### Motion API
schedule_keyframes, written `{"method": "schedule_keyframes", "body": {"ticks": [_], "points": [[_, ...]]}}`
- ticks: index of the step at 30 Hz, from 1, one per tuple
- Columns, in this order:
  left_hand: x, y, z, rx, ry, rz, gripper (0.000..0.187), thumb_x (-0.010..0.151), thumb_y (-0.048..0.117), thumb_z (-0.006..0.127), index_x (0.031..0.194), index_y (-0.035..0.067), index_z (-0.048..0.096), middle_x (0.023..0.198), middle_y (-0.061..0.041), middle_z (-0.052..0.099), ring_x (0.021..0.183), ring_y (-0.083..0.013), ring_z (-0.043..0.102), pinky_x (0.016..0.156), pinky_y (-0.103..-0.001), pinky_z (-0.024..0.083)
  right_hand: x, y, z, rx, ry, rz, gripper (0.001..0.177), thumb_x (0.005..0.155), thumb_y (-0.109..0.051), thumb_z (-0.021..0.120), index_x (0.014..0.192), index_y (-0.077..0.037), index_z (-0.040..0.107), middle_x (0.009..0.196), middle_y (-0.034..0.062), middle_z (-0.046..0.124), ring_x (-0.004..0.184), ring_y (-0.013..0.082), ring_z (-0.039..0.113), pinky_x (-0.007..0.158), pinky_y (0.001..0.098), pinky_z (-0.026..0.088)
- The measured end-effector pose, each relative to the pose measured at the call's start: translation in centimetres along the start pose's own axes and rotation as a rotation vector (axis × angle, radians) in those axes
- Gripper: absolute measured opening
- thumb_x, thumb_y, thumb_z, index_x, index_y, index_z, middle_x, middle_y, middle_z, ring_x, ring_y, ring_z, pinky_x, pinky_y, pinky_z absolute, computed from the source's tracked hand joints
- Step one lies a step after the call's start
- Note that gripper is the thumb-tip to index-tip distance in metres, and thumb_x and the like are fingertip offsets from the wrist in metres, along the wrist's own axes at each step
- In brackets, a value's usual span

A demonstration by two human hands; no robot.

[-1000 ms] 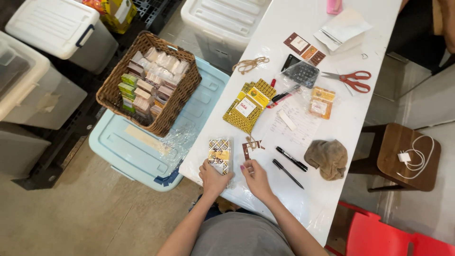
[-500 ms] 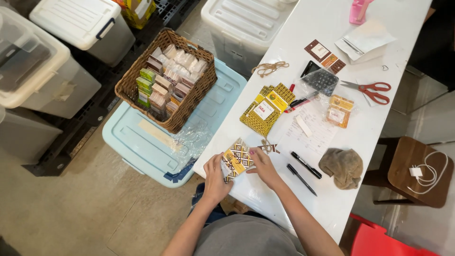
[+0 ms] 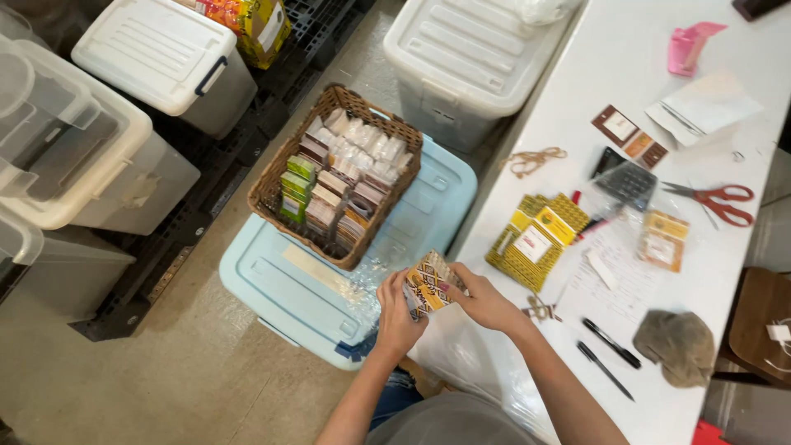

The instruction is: Labeling and organizing coffee bags on a work table

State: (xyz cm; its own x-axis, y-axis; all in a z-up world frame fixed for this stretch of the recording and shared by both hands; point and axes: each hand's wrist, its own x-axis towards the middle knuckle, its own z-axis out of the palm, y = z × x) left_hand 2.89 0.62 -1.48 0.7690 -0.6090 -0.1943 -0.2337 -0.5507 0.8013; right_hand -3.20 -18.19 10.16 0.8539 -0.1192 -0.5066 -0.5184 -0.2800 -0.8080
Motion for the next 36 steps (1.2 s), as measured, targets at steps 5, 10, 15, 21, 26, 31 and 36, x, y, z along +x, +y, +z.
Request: {"method": "schedule_keyframes", "body": {"ticks": [5, 10, 15, 21, 26, 31, 36], "points": [[3.0, -4.3, -4.9, 0.056, 0.045, 0.017, 0.104, 0.066, -0.005, 0.074, 0.155, 0.02, 0.025, 0.144, -0.011, 0.031, 0.137, -0.0383, 0.029, 0.088, -0.046, 0.06, 6.7, -2.5, 2.8, -0.026, -0.029, 0.016, 0.042, 0.105, -0.035, 0.052, 0.132, -0.003, 0.053, 0.105, 0.0289, 0.07, 0.096, 0.0375, 0.07, 0.079, 0.0481, 0.059], [5.0, -8.1, -8.8, 0.085, 0.038, -0.013, 0.102, 0.066, -0.004, 0.076, 0.154, 0.02, 0.028, 0.144, -0.01, 0.033, 0.138, -0.0387, 0.031, 0.085, -0.049, 0.063, 12.6, -0.8, 6.2, -0.018, -0.004, 0.015, 0.032, 0.104, -0.03, 0.055, 0.127, -0.008, 0.057, 0.093, 0.022, 0.072, 0.089, 0.0314, 0.073, 0.074, 0.0439, 0.06], [5.2, -11.7, -12.0, -0.074, 0.226, -0.043, 0.103, 0.064, 0.01, 0.089, 0.153, 0.013, 0.038, 0.145, -0.017, 0.038, 0.138, -0.0461, 0.036, 0.112, -0.058, 0.043, 16.3, -0.6, 6.9, -0.009, 0.272, -0.026, 0.03, 0.101, -0.029, 0.059, 0.12, -0.006, 0.06, 0.083, 0.0296, 0.069, 0.077, 0.0377, 0.071, 0.07, 0.051, 0.054], [2.2, -20.1, -10.9, -0.078, 0.379, -0.214, 0.02, 0.082, 0.013, 0.077, 0.102, 0.013, 0.08, 0.085, 0.002, 0.078, 0.091, -0.0165, 0.069, 0.085, -0.034, 0.053, 22.0, 0.2, 6.7, -0.013, 0.295, -0.005, 0.024, 0.104, -0.034, 0.05, 0.116, -0.014, 0.059, 0.083, -0.0007, 0.057, 0.073, 0.0118, 0.047, 0.069, 0.0293, 0.037], [1.1, -22.3, -10.3, -0.082, 0.324, -0.331, 0.028, 0.075, 0.011, 0.08, 0.102, 0.015, 0.08, 0.078, 0.006, 0.08, 0.091, -0.0119, 0.069, 0.083, -0.034, 0.055, 25.8, -1.8, 9.8, -0.042, 0.102, 0.035, 0.027, 0.105, -0.02, 0.048, 0.128, -0.008, 0.054, 0.103, 0.0088, 0.067, 0.071, 0.0149, 0.057, 0.056, 0.0263, 0.044], [1.7, -22.0, -11.1, -0.093, 0.254, -0.373, 0.029, 0.078, 0.01, 0.073, 0.106, 0.015, 0.078, 0.078, 0.008, 0.077, 0.095, -0.014, 0.067, 0.087, -0.034, 0.055, 29.1, -2.4, 13.6, -0.102, -0.051, 0.2, 0.028, 0.105, -0.01, 0.046, 0.133, -0.008, 0.05, 0.098, 0.0081, 0.066, 0.062, 0.0104, 0.05, 0.05, 0.0197, 0.044], [1.5, -22.6, -11.8, -0.139, 0.272, -0.497, 0.043, 0.079, 0.014, 0.069, 0.121, 0.021, 0.073, 0.088, 0.007, 0.073, 0.092, -0.0108, 0.071, 0.09, -0.035, 0.054, 32.6, -2.2, 16.5, -0.128, 0.011, 0.068, 0.031, 0.105, -0.015, 0.05, 0.133, -0.003, 0.05, 0.085, 0.0074, 0.064, 0.056, 0.0133, 0.047, 0.049, 0.0301, 0.04]]}}
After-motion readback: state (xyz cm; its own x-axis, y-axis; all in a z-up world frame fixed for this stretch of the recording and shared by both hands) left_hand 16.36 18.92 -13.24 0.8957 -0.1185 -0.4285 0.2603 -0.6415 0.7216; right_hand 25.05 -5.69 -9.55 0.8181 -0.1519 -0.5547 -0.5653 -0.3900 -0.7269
